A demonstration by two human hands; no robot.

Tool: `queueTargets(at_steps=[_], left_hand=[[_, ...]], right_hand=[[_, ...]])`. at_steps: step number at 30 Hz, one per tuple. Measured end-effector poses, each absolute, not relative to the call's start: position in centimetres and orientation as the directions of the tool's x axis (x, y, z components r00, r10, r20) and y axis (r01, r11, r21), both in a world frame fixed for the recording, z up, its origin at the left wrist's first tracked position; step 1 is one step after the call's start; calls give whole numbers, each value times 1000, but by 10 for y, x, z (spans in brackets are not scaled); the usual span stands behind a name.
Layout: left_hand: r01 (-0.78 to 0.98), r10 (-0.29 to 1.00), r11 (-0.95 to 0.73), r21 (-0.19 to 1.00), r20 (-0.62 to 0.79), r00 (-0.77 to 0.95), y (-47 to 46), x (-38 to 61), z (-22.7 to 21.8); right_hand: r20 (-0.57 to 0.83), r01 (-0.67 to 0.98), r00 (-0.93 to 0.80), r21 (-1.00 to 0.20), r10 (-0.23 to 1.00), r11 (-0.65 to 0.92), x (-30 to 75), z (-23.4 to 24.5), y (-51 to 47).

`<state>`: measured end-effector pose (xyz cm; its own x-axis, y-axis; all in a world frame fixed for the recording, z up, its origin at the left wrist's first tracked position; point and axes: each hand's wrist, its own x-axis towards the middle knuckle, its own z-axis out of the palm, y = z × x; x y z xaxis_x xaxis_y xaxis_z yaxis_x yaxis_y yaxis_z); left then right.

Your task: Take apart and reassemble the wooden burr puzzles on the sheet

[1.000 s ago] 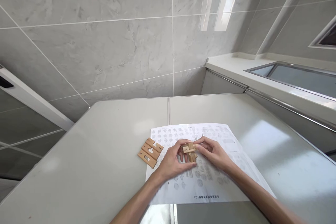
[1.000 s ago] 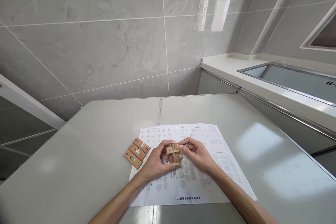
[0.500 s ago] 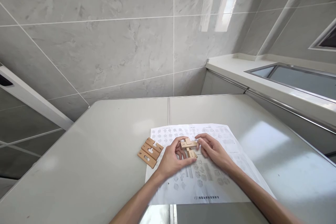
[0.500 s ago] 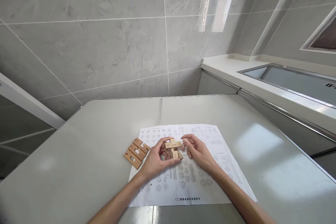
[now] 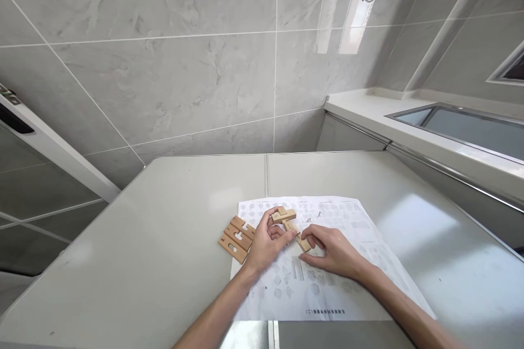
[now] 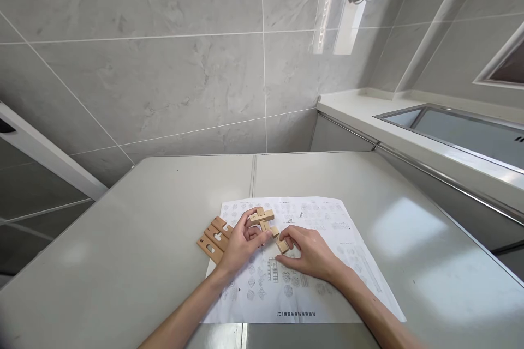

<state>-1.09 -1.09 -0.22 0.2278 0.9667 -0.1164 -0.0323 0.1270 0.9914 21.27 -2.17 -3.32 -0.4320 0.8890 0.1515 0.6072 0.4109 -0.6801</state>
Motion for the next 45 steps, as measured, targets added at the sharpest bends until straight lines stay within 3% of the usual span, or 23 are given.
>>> queueTargets(at_steps=[3, 9, 15, 20, 27, 39, 45], left_hand=[[-36, 966, 130, 991, -118, 228, -11, -11, -3], [-8, 965, 140, 990, -135, 224, -13, -9, 1], [24, 959, 68, 997, -72, 275, -16, -9, 0], [38, 944, -2, 999, -10, 329, -19, -11, -1], [150, 907, -171, 974, 96, 411, -22, -11, -1], [251, 855, -218, 943, 60, 514, -22, -12, -7], [266, 851, -288, 920, 118, 512, -20, -12, -11]], right_hand=[[117, 613, -418, -695, 901, 375, 213, -36, -21], [22, 476, -310, -862, 950, 175, 217, -37, -16], [-37, 112, -390, -994, 920, 7, 223, -36, -12], [-14, -108, -470, -991, 883, -74, 223, -34, -11], [-64, -135, -471, -980, 880, -144, 227, -34, -10], [-65, -125, -533, -980, 844, -155, 223, -32, -12], [-102, -72, -538, -983, 837, -167, 225, -32, -13]])
